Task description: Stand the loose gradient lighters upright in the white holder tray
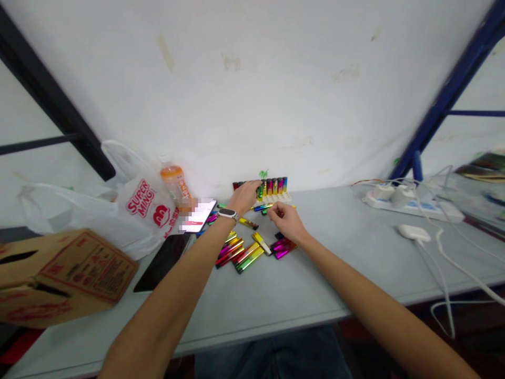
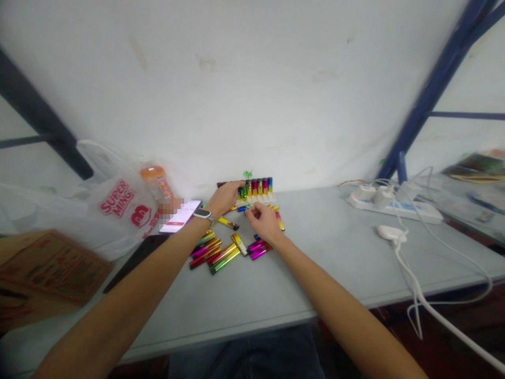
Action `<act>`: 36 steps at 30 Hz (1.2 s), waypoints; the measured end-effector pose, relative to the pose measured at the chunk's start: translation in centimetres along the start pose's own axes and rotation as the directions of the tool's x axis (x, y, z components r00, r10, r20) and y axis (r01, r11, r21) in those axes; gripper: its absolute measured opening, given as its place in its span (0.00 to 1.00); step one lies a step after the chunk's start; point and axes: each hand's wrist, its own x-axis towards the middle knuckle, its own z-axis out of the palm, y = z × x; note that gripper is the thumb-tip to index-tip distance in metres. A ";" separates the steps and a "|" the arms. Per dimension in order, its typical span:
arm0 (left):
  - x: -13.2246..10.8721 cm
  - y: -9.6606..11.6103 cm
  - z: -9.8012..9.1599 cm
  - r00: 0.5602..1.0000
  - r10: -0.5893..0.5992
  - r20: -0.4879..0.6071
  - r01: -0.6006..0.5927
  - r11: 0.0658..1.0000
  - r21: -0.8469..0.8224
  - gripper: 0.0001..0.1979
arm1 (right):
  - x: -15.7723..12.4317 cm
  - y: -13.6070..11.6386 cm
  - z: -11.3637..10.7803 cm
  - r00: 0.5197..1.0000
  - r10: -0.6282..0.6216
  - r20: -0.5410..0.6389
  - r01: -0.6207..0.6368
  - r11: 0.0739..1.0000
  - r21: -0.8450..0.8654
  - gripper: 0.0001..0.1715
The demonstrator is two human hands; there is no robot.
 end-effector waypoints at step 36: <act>-11.3 3.3 -1.4 0.939 -0.172 -0.298 0.039 0.913 -0.406 0.12 | -0.9 -2.8 1.6 0.931 0.333 0.151 -0.356 0.729 0.585 0.28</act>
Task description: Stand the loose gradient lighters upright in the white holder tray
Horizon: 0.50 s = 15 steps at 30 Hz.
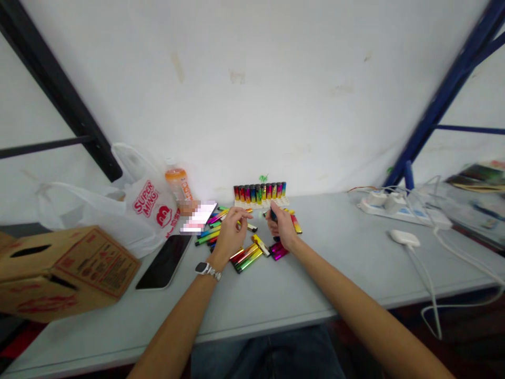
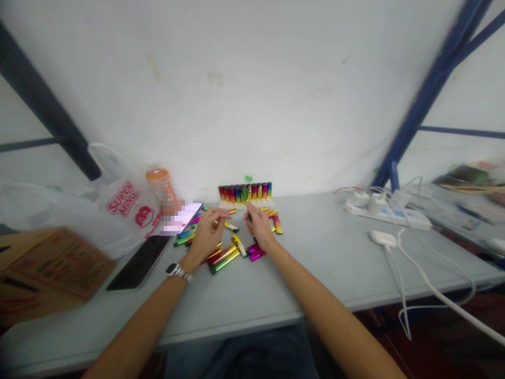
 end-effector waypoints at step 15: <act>-0.2 -0.3 0.3 0.999 0.018 0.037 -0.017 0.999 -0.040 0.11 | -0.9 0.4 0.2 0.980 -0.185 -0.070 0.168 0.965 -0.202 0.33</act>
